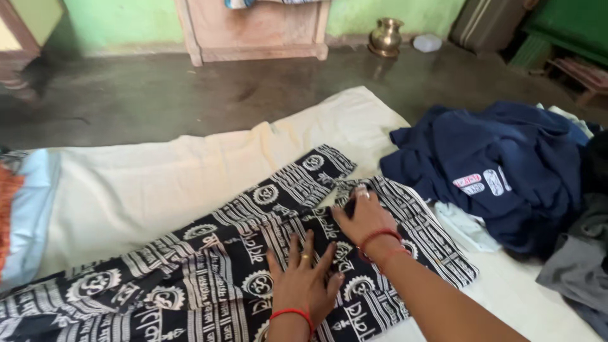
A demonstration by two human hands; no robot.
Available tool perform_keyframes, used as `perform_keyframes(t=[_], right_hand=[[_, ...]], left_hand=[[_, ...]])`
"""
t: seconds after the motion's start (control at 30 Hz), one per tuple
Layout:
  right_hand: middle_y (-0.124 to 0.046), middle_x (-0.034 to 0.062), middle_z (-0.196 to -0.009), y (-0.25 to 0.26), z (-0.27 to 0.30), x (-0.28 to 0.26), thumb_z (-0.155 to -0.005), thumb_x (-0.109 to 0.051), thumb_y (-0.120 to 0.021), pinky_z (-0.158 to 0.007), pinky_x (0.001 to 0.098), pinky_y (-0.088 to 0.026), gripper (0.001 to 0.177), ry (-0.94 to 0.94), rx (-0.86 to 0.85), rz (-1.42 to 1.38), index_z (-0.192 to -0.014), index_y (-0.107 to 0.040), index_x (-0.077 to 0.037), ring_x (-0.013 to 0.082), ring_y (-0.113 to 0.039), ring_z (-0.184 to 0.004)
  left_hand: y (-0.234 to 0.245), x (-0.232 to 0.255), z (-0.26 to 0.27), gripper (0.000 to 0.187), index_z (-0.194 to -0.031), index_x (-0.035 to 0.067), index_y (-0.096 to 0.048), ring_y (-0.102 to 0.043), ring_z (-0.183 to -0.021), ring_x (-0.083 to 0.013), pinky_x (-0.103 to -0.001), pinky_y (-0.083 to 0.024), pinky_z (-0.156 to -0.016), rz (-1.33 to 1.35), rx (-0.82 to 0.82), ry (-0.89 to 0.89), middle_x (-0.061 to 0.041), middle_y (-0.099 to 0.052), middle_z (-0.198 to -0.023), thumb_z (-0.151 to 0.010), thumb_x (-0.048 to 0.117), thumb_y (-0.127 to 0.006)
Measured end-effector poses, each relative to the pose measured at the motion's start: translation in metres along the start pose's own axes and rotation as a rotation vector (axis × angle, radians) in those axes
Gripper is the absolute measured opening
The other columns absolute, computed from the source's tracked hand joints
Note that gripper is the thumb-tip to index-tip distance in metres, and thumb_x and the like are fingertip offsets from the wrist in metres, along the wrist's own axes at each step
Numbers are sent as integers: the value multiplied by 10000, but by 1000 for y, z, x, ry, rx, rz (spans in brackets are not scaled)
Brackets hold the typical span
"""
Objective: The person folds a black and white patterned cloth and a navy blue sweatshirt on a white sheet laid on the floor. The person smooths and aligns the items by hand, then stacks the folded cloth and begins folding the sweatshirt.
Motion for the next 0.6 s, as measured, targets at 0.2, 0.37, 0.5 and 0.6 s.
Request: perform_keyframes(t=[0.2,0.37,0.5,0.6], right_hand=[[-438,173,-1465,-7,-39,-13,-871,-185,-641,-896,525,-550,683,-14,-53,118,-1499,-372,-200,395,-654,-1113],[-568,168,-1413,1,-71,37,-926,-69,-517,-942,516,-535,619,43,200,-30,-1500,-517,-301,439,-669,-1096],[-686,173,-1347,13,-76,128,-880,-246,-634,-1042,462,-516,460,-306,258,-223,-1336,-693,-269,395,-655,-1224],[-680,193,-1365,1,-65,160,-878,-425,-681,-991,527,-567,572,-635,168,-708,-1348,-651,-100,411,-692,-1195]], left_hand=[[-9,-1,-5,549,-1550,492,-368,-72,-1549,-414,-786,13,-1094,-49,55,-35,-68,-145,-1717,-1001,470,-372],[-8,-2,-7,556,-1536,476,-394,-74,-1545,-426,-803,29,-1069,-46,98,-46,-81,-169,-1696,-980,480,-390],[-11,-1,-7,534,-1507,492,-453,-90,-1549,-421,-786,23,-1081,-44,110,-48,-82,-197,-1690,-975,478,-418],[-14,-2,-5,518,-1490,478,-477,-114,-1554,-397,-781,21,-1083,-53,136,-73,-84,-229,-1681,-974,466,-439]])
Point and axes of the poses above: each hand's wrist, its own z-axis away from the middle knuckle, its own y-axis out of the back of the hand, x = y × z, the point moved 4 cm from there along -z, towards the middle knuckle
